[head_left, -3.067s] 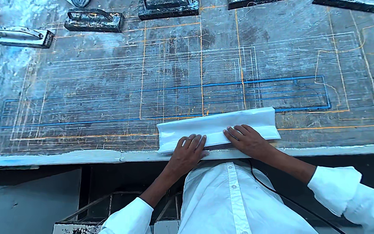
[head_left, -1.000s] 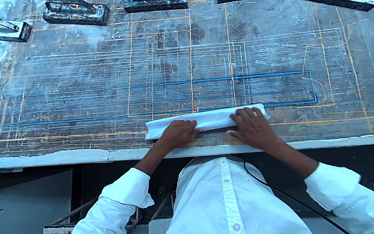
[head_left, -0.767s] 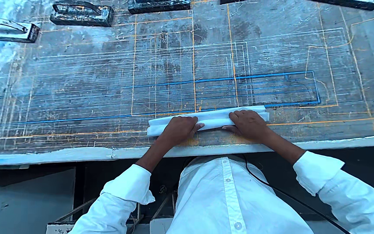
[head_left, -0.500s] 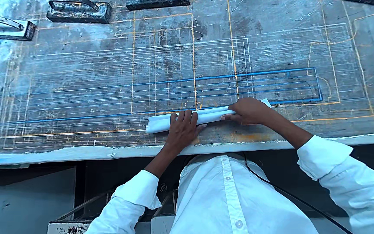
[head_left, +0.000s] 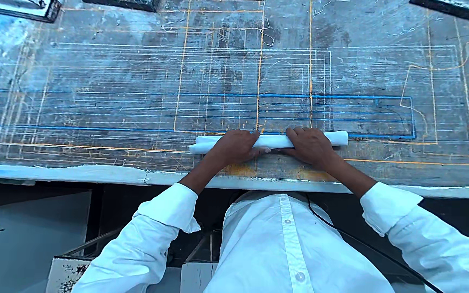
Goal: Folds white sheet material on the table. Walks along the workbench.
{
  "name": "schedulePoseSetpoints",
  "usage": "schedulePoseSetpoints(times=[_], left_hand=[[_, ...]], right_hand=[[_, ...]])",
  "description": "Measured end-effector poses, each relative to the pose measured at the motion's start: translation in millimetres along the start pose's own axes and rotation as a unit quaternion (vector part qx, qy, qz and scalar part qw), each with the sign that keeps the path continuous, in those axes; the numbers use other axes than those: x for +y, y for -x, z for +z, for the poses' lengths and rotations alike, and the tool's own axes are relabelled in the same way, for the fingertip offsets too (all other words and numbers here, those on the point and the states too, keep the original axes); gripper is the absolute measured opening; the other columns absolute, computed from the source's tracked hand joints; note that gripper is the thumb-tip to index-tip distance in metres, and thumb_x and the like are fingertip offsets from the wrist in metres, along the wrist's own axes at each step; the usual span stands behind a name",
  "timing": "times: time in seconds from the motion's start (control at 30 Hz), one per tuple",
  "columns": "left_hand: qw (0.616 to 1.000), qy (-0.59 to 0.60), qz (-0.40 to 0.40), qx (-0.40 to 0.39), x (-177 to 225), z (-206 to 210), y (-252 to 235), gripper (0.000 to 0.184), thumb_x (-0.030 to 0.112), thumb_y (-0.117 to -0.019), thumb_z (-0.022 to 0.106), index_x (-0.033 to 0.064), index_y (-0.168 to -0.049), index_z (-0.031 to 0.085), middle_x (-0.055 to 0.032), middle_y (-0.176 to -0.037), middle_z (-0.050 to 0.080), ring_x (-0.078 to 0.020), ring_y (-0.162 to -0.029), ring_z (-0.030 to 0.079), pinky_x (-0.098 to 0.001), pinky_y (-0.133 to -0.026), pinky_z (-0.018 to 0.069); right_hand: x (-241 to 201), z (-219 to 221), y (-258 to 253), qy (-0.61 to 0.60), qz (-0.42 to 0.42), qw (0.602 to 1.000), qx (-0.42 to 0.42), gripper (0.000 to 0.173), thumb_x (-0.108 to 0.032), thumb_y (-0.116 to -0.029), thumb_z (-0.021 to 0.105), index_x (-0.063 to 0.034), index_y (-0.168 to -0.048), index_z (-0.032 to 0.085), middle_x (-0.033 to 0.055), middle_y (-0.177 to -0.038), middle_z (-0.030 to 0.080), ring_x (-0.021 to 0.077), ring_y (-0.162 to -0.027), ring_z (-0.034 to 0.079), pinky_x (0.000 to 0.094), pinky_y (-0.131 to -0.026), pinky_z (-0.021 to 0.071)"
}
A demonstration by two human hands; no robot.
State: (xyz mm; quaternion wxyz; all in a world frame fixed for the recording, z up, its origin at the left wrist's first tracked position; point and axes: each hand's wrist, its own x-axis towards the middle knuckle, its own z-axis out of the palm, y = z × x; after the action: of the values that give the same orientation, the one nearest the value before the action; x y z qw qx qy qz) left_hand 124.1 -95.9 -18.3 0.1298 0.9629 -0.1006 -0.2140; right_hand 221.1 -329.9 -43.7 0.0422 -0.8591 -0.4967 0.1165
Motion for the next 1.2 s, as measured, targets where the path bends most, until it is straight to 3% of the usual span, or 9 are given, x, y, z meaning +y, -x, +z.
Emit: schedulePoseSetpoints(times=[0.07, 0.2, 0.33, 0.57, 0.7, 0.87, 1.0, 1.1, 1.2], left_hand=[[0.993, -0.046, 0.016, 0.106, 0, 14, 10, 0.062, 0.057, -0.1001, 0.056, -0.0026, -0.118, 0.063, -0.0228, -0.095, 0.067, -0.0425, -0.087, 0.069, -0.0559, -0.072, 0.0559], [0.938, -0.161, 0.027, 0.305, -8, 39, 13, 0.058, 0.056, -0.1005, 0.051, 0.0012, -0.11, 0.068, -0.0198, -0.094, 0.064, -0.0413, -0.087, 0.062, -0.0536, -0.076, 0.0455], [0.974, -0.115, 0.025, 0.195, -14, 30, 4, 0.047, 0.042, -0.0997, 0.062, -0.0048, -0.102, 0.063, -0.0233, -0.093, 0.064, -0.0435, -0.086, 0.067, -0.0537, -0.069, 0.0541], [0.999, -0.015, 0.04, -0.01, -24, -10, -15, 0.058, 0.054, -0.1066, 0.042, -0.0007, -0.101, 0.061, -0.0185, -0.084, 0.065, -0.0385, -0.081, 0.069, -0.0542, -0.07, 0.0532], [0.999, 0.0, 0.044, -0.017, -26, -15, -15, 0.061, 0.059, -0.1019, 0.05, -0.001, -0.105, 0.062, -0.0196, -0.084, 0.066, -0.0401, -0.084, 0.069, -0.0566, -0.072, 0.0537], [0.989, -0.069, 0.064, 0.115, -12, -13, -9, 0.046, 0.032, -0.0876, 0.079, -0.0032, -0.112, 0.064, -0.024, -0.102, 0.065, -0.0458, -0.099, 0.064, -0.0558, -0.072, 0.0519], [0.996, -0.048, 0.066, -0.028, 12, -40, -18, 0.037, 0.033, -0.0903, 0.075, -0.0026, -0.097, 0.065, -0.0218, -0.089, 0.068, -0.0425, -0.088, 0.069, -0.0577, -0.071, 0.0526], [0.987, -0.004, 0.086, -0.134, 30, -61, -40, 0.037, 0.036, -0.0921, 0.073, 0.0009, -0.083, 0.065, -0.0173, -0.076, 0.064, -0.0382, -0.079, 0.066, -0.0579, -0.068, 0.0508], [0.972, 0.024, 0.126, -0.196, 53, -71, -62, 0.037, 0.04, -0.0916, 0.073, 0.0075, -0.076, 0.064, -0.0084, -0.066, 0.058, -0.028, -0.066, 0.06, -0.0525, -0.06, 0.0474]], right_hand=[[-1, -8, -5, -0.009, 0.027, 0.998, -0.061, 0.048, -0.047, -0.0994, 0.062, -0.0004, -0.11, 0.06, 0.0199, -0.089, 0.066, 0.0403, -0.084, 0.069, 0.0533, -0.068, 0.0515], [3, -15, -9, -0.027, 0.028, 0.996, -0.078, 0.052, -0.055, -0.1014, 0.054, -0.0029, -0.102, 0.061, 0.0155, -0.077, 0.063, 0.0372, -0.075, 0.068, 0.052, -0.064, 0.05], [6, -18, -12, -0.046, 0.032, 0.994, -0.093, 0.063, -0.065, -0.0987, 0.05, -0.0033, -0.097, 0.062, 0.0152, -0.077, 0.063, 0.0362, -0.078, 0.068, 0.0523, -0.067, 0.0501], [-10, 9, -10, 0.034, 0.008, 0.991, 0.127, 0.058, -0.057, -0.0927, 0.064, -0.0001, -0.101, 0.064, 0.0185, -0.09, 0.061, 0.0402, -0.086, 0.063, 0.0519, -0.068, 0.0449], [-15, -6, -17, 0.011, 0.049, 0.999, 0.018, 0.045, -0.041, -0.0927, 0.071, 0.0014, -0.104, 0.062, 0.0199, -0.088, 0.064, 0.0403, -0.084, 0.067, 0.052, -0.066, 0.0496], [-1, -38, -17, -0.135, 0.083, 0.978, -0.138, 0.06, -0.061, -0.0988, 0.054, -0.0028, -0.093, 0.064, 0.0148, -0.073, 0.062, 0.0358, -0.074, 0.066, 0.0554, -0.064, 0.0501], [-5, -56, 9, -0.124, 0.112, 0.972, -0.164, 0.047, -0.05, -0.0909, 0.071, -0.0036, -0.098, 0.069, 0.0157, -0.083, 0.067, 0.0358, -0.082, 0.067, 0.0558, -0.069, 0.0509], [-18, -51, 47, -0.035, 0.172, 0.984, -0.035, 0.037, -0.017, -0.0814, 0.083, -0.0021, -0.112, 0.068, 0.0196, -0.102, 0.071, 0.0404, -0.096, 0.069, 0.0574, -0.075, 0.0539], [-15, -28, 91, 0.056, 0.181, 0.967, 0.172, 0.032, -0.003, -0.0684, 0.084, -0.0008, -0.097, 0.069, 0.0169, -0.079, 0.069, 0.0365, -0.072, 0.07, 0.0493, -0.057, 0.0534]])
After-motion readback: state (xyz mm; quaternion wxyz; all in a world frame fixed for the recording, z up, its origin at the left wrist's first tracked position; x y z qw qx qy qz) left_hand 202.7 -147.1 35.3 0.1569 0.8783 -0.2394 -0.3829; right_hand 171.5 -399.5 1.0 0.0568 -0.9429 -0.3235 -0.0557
